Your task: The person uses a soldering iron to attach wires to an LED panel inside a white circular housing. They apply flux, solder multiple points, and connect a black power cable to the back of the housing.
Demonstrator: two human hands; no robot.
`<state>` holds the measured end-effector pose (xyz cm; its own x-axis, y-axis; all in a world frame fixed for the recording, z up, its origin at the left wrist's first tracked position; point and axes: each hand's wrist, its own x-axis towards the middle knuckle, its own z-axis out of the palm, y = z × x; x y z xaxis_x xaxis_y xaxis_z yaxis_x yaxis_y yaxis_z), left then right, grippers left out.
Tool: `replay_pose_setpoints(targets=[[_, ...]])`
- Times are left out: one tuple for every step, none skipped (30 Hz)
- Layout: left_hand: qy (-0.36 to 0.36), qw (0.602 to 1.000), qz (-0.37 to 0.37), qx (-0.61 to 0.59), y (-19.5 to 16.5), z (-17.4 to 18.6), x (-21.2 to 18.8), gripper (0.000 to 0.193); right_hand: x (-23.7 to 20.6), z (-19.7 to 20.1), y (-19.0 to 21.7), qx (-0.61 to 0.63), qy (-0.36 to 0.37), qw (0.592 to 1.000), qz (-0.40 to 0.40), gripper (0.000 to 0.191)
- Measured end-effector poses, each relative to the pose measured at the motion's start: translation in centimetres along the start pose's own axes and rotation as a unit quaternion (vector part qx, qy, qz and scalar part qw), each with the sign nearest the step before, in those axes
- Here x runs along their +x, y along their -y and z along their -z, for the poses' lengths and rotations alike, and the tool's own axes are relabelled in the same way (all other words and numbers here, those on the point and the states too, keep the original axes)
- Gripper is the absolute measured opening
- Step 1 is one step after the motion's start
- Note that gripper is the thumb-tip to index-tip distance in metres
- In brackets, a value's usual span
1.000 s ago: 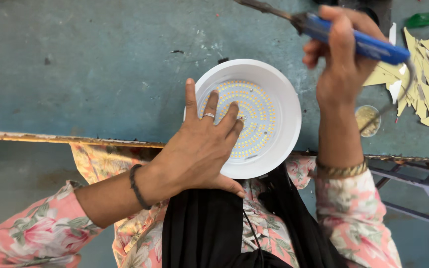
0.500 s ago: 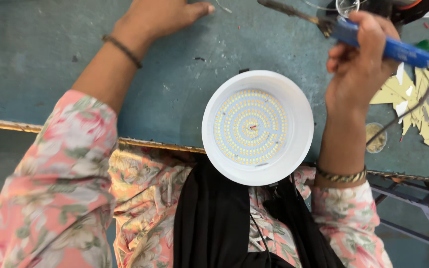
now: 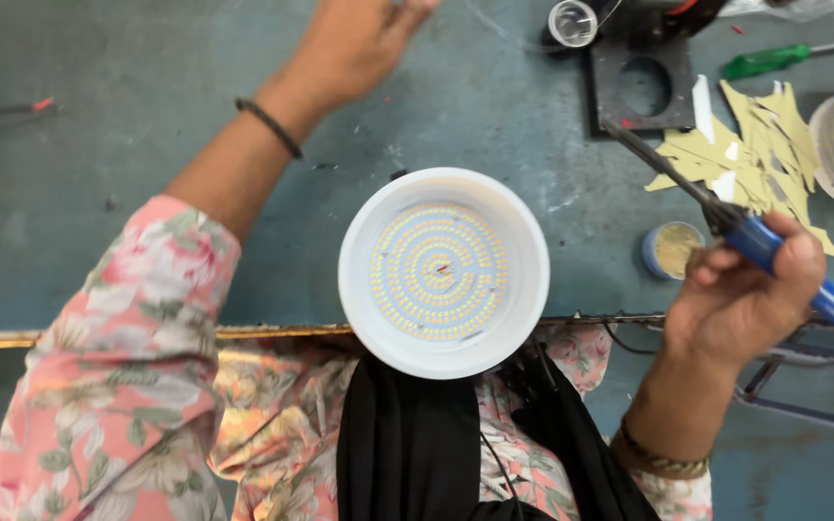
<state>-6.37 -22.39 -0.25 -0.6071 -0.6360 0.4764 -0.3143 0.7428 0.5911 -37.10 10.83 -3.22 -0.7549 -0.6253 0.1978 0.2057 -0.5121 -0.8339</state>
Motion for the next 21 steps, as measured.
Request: replay_pose_setpoints(targets=[[0.004,0.997,-0.006,-0.081,-1.7,-1.0,0.6,0.026,-0.4,1.2,0.5,0.022,-0.024,0.999,-0.003,0.029],[0.001,0.996,-0.057,-0.067,-3.5,-1.8,0.8,0.020,-0.9,2.4,1.0,0.034,-0.026,0.999,-0.005,0.029],[-0.001,0.993,-0.109,-0.054,-5.7,-2.9,0.5,0.019,-1.3,3.5,1.5,0.046,-0.028,0.999,-0.007,0.029],[0.020,0.990,-0.129,-0.060,-7.9,-3.9,-0.1,0.016,-1.8,4.6,1.9,0.048,-0.010,0.999,-0.008,0.029],[0.041,0.986,-0.149,-0.065,-10.0,-4.8,-0.7,0.013,-2.3,5.6,2.1,0.056,-0.005,0.998,-0.013,0.030],[0.084,0.983,-0.157,-0.040,-12.1,-5.9,-1.2,0.016,-2.7,6.5,2.3,0.063,-0.001,0.998,-0.017,0.030],[0.127,0.978,-0.165,-0.015,-13.7,-6.6,-1.7,0.019,-3.2,7.3,2.5,0.076,-0.012,0.997,-0.026,0.030],[0.157,0.972,-0.172,-0.031,-15.0,-6.9,-2.4,0.019,-3.6,8.0,2.6,0.091,-0.021,0.995,-0.041,0.030],[0.187,0.965,-0.177,-0.048,-16.1,-7.1,-3.0,0.020,-4.1,8.7,2.7,0.107,-0.031,0.992,-0.056,0.031],[0.191,0.962,-0.189,-0.054,-17.0,-7.1,-3.5,0.017,-4.4,9.2,2.7,0.124,-0.040,0.988,-0.076,0.031],[0.193,0.958,-0.201,-0.061,-17.6,-7.0,-3.7,0.015,-4.7,9.7,2.8,0.141,-0.048,0.984,-0.095,0.032],[0.195,0.955,-0.215,-0.069,-18.1,-6.9,-3.8,0.012,-5.0,10.0,2.7,0.164,-0.048,0.978,-0.122,0.031],[0.208,0.950,-0.216,-0.090,-18.5,-6.8,-3.8,0.011,-5.2,10.2,2.6,0.187,-0.047,0.970,-0.149,0.031],[0.220,0.945,-0.216,-0.110,-18.8,-6.7,-3.8,0.010,-5.4,10.3,2.3,0.220,-0.053,0.958,-0.174,0.030],[0.232,0.940,-0.214,-0.130,-19.1,-6.6,-3.8,0.010,-5.6,10.3,2.1,0.254,-0.057,0.945,-0.198,0.030],[0.223,0.940,-0.220,-0.134,-19.3,-6.6,-3.8,0.011,-5.8,10.3,1.8,0.268,-0.064,0.938,-0.212,0.029],[0.214,0.941,-0.224,-0.138,-19.4,-6.7,-3.7,0.013,-6.1,10.2,1.6,0.281,-0.070,0.930,-0.226,0.029],[0.203,0.942,-0.227,-0.141,-19.6,-6.9,-3.7,0.015,-6.3,10.1,1.5,0.294,-0.075,0.922,-0.242,0.028],[0.200,0.948,-0.215,-0.123,-19.7,-7.1,-3.8,0.015,-6.5,9.9,1.3,0.291,-0.078,0.922,-0.243,0.028],[0.196,0.954,-0.202,-0.105,-19.9,-7.3,-3.8,0.015,-6.6,9.8,1.3,0.289,-0.080,0.922,-0.246,0.028],[0.193,0.960,-0.187,-0.085,-20.0,-7.5,-4.0,0.014,-6.7,9.7,1.3,0.287,-0.082,0.921,-0.251,0.027]])
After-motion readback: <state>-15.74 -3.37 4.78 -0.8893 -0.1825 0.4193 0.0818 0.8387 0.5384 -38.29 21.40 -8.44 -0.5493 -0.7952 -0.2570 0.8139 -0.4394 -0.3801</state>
